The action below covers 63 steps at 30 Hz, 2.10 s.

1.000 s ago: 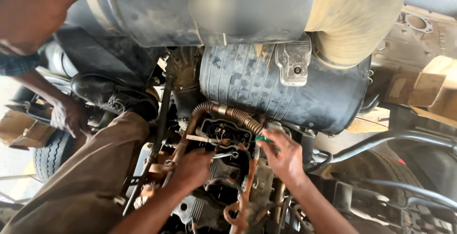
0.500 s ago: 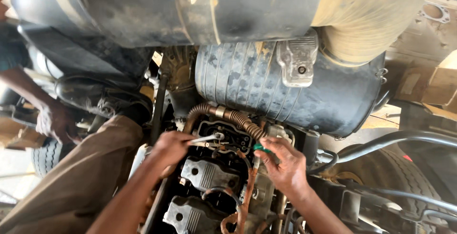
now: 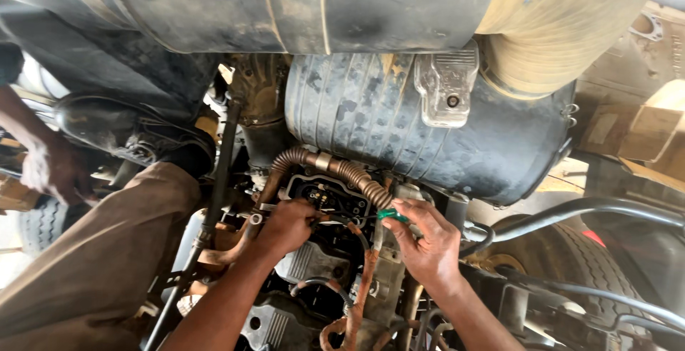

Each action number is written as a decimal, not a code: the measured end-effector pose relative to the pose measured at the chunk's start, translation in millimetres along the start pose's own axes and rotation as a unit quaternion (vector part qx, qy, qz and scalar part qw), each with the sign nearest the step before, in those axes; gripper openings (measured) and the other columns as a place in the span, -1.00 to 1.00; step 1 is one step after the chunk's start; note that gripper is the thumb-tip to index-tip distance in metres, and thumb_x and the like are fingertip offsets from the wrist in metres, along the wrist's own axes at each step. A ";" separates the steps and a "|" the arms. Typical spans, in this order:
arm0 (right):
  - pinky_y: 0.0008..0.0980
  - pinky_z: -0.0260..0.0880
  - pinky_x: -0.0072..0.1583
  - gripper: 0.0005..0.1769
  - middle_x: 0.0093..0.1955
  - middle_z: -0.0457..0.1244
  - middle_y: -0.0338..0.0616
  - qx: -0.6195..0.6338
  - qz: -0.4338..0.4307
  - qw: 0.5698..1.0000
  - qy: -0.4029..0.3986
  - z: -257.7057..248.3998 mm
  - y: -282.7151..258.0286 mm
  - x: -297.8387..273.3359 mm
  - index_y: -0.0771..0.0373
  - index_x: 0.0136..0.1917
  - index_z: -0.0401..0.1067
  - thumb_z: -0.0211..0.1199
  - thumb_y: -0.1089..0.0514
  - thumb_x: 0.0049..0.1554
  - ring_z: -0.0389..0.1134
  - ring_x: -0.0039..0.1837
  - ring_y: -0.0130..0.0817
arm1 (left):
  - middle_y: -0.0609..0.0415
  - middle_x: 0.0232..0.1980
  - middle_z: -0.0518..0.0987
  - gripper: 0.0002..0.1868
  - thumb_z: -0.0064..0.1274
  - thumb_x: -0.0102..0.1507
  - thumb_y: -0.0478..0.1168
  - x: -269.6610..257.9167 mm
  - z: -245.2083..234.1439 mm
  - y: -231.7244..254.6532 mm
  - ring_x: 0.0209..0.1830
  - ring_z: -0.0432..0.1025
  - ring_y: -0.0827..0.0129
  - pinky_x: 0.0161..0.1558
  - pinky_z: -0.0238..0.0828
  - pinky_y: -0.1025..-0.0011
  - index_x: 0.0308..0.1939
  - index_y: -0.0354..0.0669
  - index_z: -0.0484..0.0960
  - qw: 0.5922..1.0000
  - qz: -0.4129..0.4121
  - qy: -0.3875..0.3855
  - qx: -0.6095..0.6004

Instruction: The person manipulates engine components, handles a screwdriver, and uses a wrench to work on an engine block in coordination with another person.

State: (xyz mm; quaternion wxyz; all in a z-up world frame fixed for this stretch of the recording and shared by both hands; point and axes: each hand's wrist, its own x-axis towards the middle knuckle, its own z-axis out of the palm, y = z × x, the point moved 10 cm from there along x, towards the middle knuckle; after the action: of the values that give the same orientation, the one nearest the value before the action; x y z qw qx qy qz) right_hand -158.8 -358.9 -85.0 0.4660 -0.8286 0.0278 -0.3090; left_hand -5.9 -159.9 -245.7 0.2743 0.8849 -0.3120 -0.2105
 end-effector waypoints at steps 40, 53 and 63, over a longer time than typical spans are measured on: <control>-0.42 0.63 0.04 -0.59 0.11 0.42 0.02 -0.058 -0.014 0.997 0.044 -11.3 -13.4 1.6 0.27 0.23 0.45 0.45 0.28 0.13 0.55 0.08 -0.28 | -0.07 -0.05 0.62 -0.65 0.07 0.00 -0.57 -4.5 7.0 0.0 -0.06 0.55 0.03 0.01 0.50 0.21 -0.21 -0.26 0.77 0.999 -0.030 -0.004 -0.040; -0.44 0.56 -0.04 -0.70 0.03 0.45 0.00 -0.022 -0.048 0.995 -0.084 18.3 -25.1 -3.6 0.26 0.02 0.57 0.52 0.15 0.04 0.57 0.03 -0.25 | -0.09 -0.06 0.59 -0.65 0.07 -0.01 -0.56 -5.6 5.2 3.9 -0.05 0.52 0.01 0.02 0.46 0.16 -0.21 -0.25 0.78 0.999 -0.028 0.001 -0.044; -0.41 0.57 -0.08 -0.70 0.03 0.43 -0.01 -0.029 -0.101 0.991 -0.084 27.0 -58.9 -11.8 0.29 0.01 0.55 0.52 0.16 0.04 0.55 -0.01 -0.28 | -0.09 -0.04 0.59 -0.65 0.05 -0.03 -0.56 -4.5 7.6 1.8 -0.01 0.52 0.02 0.07 0.45 0.17 -0.23 -0.26 0.77 0.999 -0.011 0.011 -0.045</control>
State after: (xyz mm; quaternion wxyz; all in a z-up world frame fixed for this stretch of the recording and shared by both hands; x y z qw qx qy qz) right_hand -168.1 -301.3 -54.4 0.4087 -0.8635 -0.0862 -0.2827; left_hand -14.1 -160.7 -249.4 0.3143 0.8775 -0.2892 -0.2179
